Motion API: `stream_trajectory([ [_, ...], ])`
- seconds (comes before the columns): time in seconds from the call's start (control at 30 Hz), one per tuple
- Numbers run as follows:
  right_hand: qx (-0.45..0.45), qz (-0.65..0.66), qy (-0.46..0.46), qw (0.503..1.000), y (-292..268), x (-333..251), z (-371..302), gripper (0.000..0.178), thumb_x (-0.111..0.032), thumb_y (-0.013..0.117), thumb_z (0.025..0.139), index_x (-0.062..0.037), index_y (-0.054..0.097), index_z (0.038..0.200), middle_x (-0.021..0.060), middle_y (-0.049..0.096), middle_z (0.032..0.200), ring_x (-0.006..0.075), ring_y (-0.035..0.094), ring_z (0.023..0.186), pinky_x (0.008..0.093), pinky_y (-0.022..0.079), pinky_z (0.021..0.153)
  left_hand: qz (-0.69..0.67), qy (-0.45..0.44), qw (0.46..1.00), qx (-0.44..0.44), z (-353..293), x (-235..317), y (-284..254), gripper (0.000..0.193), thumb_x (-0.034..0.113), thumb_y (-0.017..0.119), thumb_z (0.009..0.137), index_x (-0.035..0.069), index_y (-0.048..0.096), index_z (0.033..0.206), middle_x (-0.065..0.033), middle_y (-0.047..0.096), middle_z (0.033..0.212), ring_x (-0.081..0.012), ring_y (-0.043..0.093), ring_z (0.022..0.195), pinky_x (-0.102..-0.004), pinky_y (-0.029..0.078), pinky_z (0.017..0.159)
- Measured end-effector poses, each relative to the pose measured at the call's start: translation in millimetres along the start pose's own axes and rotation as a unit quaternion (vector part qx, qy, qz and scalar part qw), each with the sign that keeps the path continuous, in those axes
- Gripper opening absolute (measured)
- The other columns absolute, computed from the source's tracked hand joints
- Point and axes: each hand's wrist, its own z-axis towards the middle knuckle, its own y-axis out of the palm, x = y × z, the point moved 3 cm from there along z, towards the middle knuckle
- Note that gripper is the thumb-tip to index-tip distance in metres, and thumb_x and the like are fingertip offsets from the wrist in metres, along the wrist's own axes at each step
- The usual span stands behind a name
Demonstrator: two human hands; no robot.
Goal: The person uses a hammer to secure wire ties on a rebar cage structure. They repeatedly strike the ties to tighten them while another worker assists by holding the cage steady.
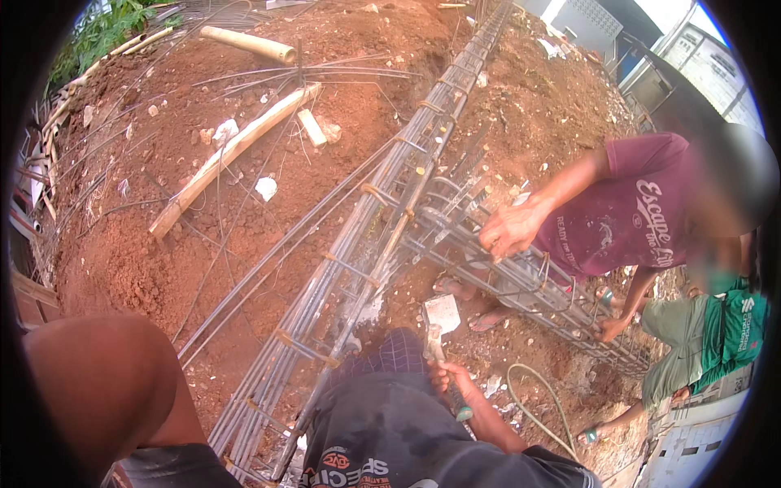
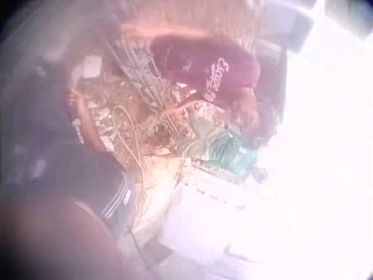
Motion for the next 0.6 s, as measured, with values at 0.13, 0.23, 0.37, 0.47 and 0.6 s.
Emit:
stream_trajectory([
  [0.13,0.033,-0.083,-0.034,0.995,-7,-6,-6,0.031,-0.019,0.066,0.092,-0.0050,0.055,0.117,-0.0020,0.048,0.073,0.0087,0.047,0.059,0.0234,0.042,0.052,-0.009,-0.004,1.000,0.027,-2,1,-5,0.095,0.081,0.037,0.084,-0.004,0.053,0.125,-0.0232,0.063,0.113,-0.0302,0.064,0.103,-0.0429,0.051,0.092],
  [0.23,0.012,-0.067,-0.046,0.997,2,-7,-7,0.033,-0.019,0.065,0.092,-0.0047,0.052,0.118,-0.0024,0.048,0.073,0.0082,0.047,0.059,0.0220,0.043,0.050,-0.008,0.016,0.999,0.045,8,6,-20,0.097,0.082,0.039,0.083,-0.004,0.052,0.127,-0.0227,0.064,0.114,-0.0301,0.064,0.104,-0.0430,0.051,0.093],
  [0.37,0.050,-0.071,-0.069,0.994,0,-7,-6,0.030,-0.019,0.063,0.093,-0.0070,0.054,0.118,-0.0044,0.048,0.075,0.0071,0.047,0.060,0.0212,0.041,0.050,-0.060,0.065,0.989,0.116,28,11,-42,0.100,0.083,0.041,0.081,-0.004,0.051,0.130,-0.0221,0.064,0.115,-0.0301,0.064,0.106,-0.0431,0.050,0.095],
  [0.47,0.007,-0.040,-0.070,0.997,-3,-7,-7,0.031,-0.020,0.063,0.092,-0.0084,0.054,0.119,-0.0050,0.048,0.075,0.0067,0.046,0.060,0.0209,0.040,0.051,-0.120,0.094,0.970,0.188,38,19,-48,0.102,0.084,0.042,0.080,-0.004,0.050,0.132,-0.0217,0.064,0.116,-0.0301,0.064,0.108,-0.0432,0.050,0.096],
  [0.6,-0.016,-0.039,-0.071,0.997,-5,-12,-9,0.032,-0.023,0.063,0.092,-0.0104,0.055,0.120,-0.0053,0.049,0.076,0.0069,0.045,0.060,0.0223,0.040,0.052,-0.282,0.100,0.909,0.290,57,30,-25,0.105,0.085,0.044,0.078,-0.004,0.048,0.135,-0.0211,0.064,0.118,-0.0300,0.064,0.110,-0.0434,0.049,0.097],
])
